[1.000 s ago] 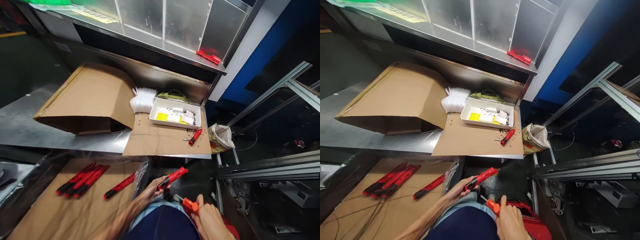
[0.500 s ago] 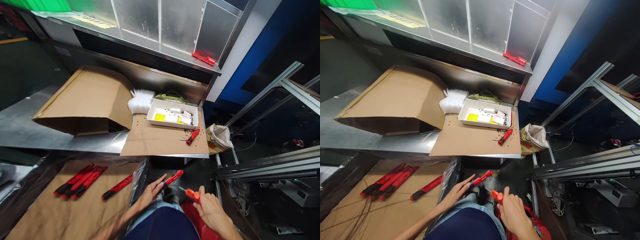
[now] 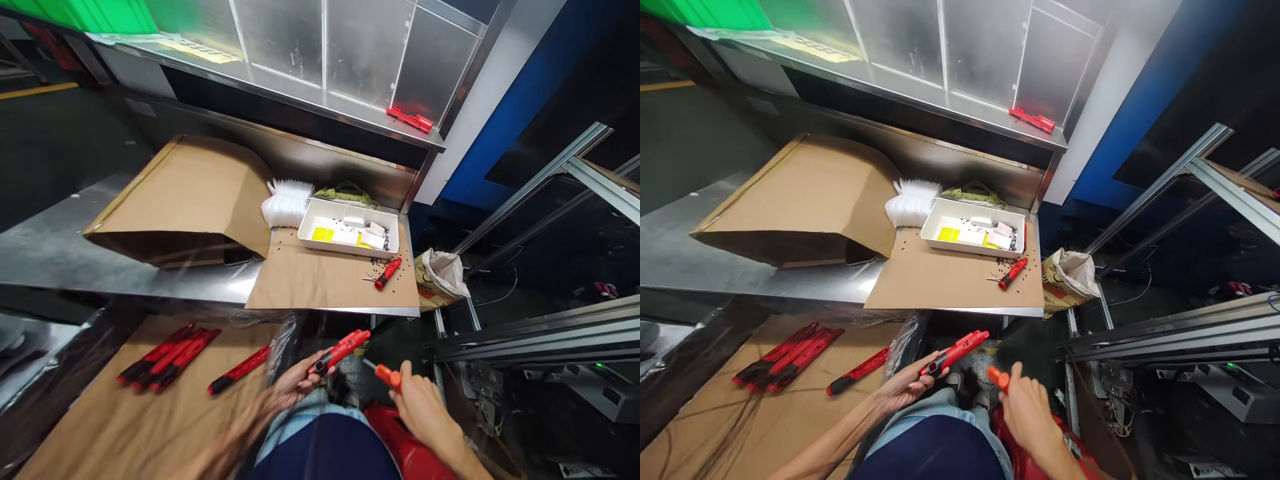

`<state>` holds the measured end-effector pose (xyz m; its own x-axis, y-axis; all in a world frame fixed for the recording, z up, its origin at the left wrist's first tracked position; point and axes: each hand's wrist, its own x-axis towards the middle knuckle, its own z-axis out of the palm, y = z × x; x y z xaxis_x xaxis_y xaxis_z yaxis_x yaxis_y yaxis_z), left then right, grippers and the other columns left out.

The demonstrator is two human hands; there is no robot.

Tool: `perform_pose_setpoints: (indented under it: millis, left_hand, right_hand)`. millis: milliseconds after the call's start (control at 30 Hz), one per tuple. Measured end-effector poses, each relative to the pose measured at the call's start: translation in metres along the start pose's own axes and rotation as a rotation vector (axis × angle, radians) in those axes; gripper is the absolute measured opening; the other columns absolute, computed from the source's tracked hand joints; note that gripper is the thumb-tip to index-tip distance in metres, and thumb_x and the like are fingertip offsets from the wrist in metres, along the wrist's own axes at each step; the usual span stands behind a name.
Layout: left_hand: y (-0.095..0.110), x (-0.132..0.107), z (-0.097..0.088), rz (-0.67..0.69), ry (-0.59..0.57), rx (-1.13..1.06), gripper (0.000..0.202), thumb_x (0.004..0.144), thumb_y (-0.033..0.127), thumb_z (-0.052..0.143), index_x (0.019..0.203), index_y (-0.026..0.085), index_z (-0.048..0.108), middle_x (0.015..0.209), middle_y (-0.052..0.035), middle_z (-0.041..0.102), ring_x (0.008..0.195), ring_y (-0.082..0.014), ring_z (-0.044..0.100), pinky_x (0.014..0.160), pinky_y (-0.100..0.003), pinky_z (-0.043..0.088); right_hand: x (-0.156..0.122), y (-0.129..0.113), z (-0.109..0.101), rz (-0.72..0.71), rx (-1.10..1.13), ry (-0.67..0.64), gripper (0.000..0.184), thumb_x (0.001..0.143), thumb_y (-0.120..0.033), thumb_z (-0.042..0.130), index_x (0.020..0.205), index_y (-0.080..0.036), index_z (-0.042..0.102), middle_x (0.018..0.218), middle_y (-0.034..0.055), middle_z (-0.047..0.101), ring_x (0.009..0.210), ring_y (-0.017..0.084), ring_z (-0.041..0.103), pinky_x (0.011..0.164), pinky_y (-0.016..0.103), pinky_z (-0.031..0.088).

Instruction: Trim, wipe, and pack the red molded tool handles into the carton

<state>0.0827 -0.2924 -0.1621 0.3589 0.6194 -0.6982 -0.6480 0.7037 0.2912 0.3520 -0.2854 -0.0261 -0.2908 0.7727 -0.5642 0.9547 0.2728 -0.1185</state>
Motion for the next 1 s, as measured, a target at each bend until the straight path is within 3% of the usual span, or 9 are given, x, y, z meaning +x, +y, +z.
perform_pose_setpoints:
  millis: [233, 367, 467, 567, 633, 700, 800, 900, 1000]
  left_hand:
    - [0.002, -0.006, 0.009, 0.139, 0.017, 0.29, 0.056, 0.081, 0.044, 0.074, 0.129, 0.016, 0.063, 0.075, -0.0081, 0.069, 0.043, -0.0038, 0.039, 0.035, -0.013, 0.015]
    - [-0.001, -0.008, 0.01, 0.177, 0.022, 0.381, 0.066, 0.072, 0.055, 0.078, 0.125, 0.017, 0.066, 0.069, -0.006, 0.069, 0.043, -0.0043, 0.035, 0.037, -0.015, 0.012]
    - [0.002, -0.013, 0.012, 0.2, 0.031, 0.39, 0.065, 0.074, 0.055, 0.075, 0.128, 0.02, 0.064, 0.076, -0.0064, 0.07, 0.044, -0.0049, 0.037, 0.038, -0.016, 0.014]
    - [0.008, -0.023, 0.015, 0.189, 0.076, 0.249, 0.054, 0.081, 0.044, 0.071, 0.13, 0.024, 0.061, 0.083, -0.0071, 0.071, 0.046, -0.0059, 0.042, 0.035, -0.015, 0.018]
    - [0.01, -0.03, 0.017, 0.139, 0.11, 0.096, 0.045, 0.084, 0.035, 0.07, 0.127, 0.024, 0.062, 0.085, -0.0071, 0.07, 0.045, -0.0056, 0.043, 0.033, -0.013, 0.022]
    - [0.009, -0.038, 0.021, 0.092, 0.124, -0.007, 0.033, 0.087, 0.03, 0.067, 0.119, 0.022, 0.066, 0.086, -0.0072, 0.069, 0.046, -0.005, 0.046, 0.032, -0.011, 0.026]
    - [0.003, -0.05, 0.031, 0.034, 0.116, -0.116, 0.019, 0.093, 0.029, 0.059, 0.104, 0.018, 0.07, 0.084, -0.007, 0.067, 0.045, -0.0038, 0.048, 0.032, -0.009, 0.032]
    - [-0.002, -0.063, 0.045, -0.025, 0.072, -0.236, 0.019, 0.094, 0.03, 0.06, 0.098, 0.016, 0.071, 0.077, -0.0066, 0.065, 0.04, -0.0028, 0.045, 0.03, -0.008, 0.033]
    - [-0.004, -0.074, 0.057, -0.032, 0.0, -0.234, 0.021, 0.09, 0.035, 0.065, 0.093, 0.016, 0.073, 0.075, -0.0094, 0.066, 0.04, -0.0035, 0.046, 0.029, -0.008, 0.031]
  right_hand:
    - [0.006, 0.008, 0.004, 0.003, 0.02, 0.023, 0.047, 0.095, -0.022, 0.04, 0.138, -0.005, 0.043, 0.103, 0.0211, 0.069, 0.097, 0.031, 0.067, 0.082, 0.037, 0.045]
    - [0.019, 0.021, 0.024, -0.04, 0.132, 0.082, 0.051, 0.093, -0.027, 0.049, 0.14, -0.009, 0.044, 0.103, 0.0187, 0.069, 0.098, 0.031, 0.066, 0.082, 0.036, 0.043]
    - [0.046, 0.043, 0.042, -0.014, 0.32, 0.16, 0.034, 0.087, -0.027, 0.059, 0.12, -0.018, 0.06, 0.094, 0.0105, 0.07, 0.093, 0.028, 0.066, 0.08, 0.034, 0.042]
    - [0.082, 0.072, 0.054, 0.06, 0.424, 0.214, 0.01, 0.082, -0.021, 0.066, 0.092, -0.021, 0.065, 0.088, 0.0021, 0.069, 0.088, 0.021, 0.066, 0.077, 0.028, 0.043]
    - [0.105, 0.086, 0.062, 0.129, 0.51, 0.276, 0.004, 0.085, -0.021, 0.065, 0.089, -0.019, 0.064, 0.085, -0.0005, 0.067, 0.085, 0.017, 0.064, 0.077, 0.028, 0.045]
    - [0.126, 0.092, 0.073, 0.206, 0.613, 0.351, 0.011, 0.092, -0.027, 0.062, 0.095, -0.017, 0.064, 0.085, -0.0004, 0.065, 0.08, 0.015, 0.063, 0.077, 0.031, 0.05]
    - [0.156, 0.086, 0.091, 0.257, 0.783, 0.47, 0.027, 0.095, -0.038, 0.06, 0.11, -0.015, 0.062, 0.102, 0.0035, 0.066, 0.086, 0.016, 0.065, 0.079, 0.036, 0.055]
    - [0.188, 0.069, 0.104, 0.227, 0.947, 0.566, 0.034, 0.095, -0.04, 0.06, 0.12, -0.016, 0.059, 0.116, 0.0065, 0.063, 0.097, 0.019, 0.064, 0.083, 0.039, 0.056]
    - [0.215, 0.053, 0.109, 0.158, 1.095, 0.582, 0.036, 0.095, -0.039, 0.061, 0.123, -0.017, 0.058, 0.12, 0.0073, 0.062, 0.1, 0.02, 0.064, 0.085, 0.04, 0.056]
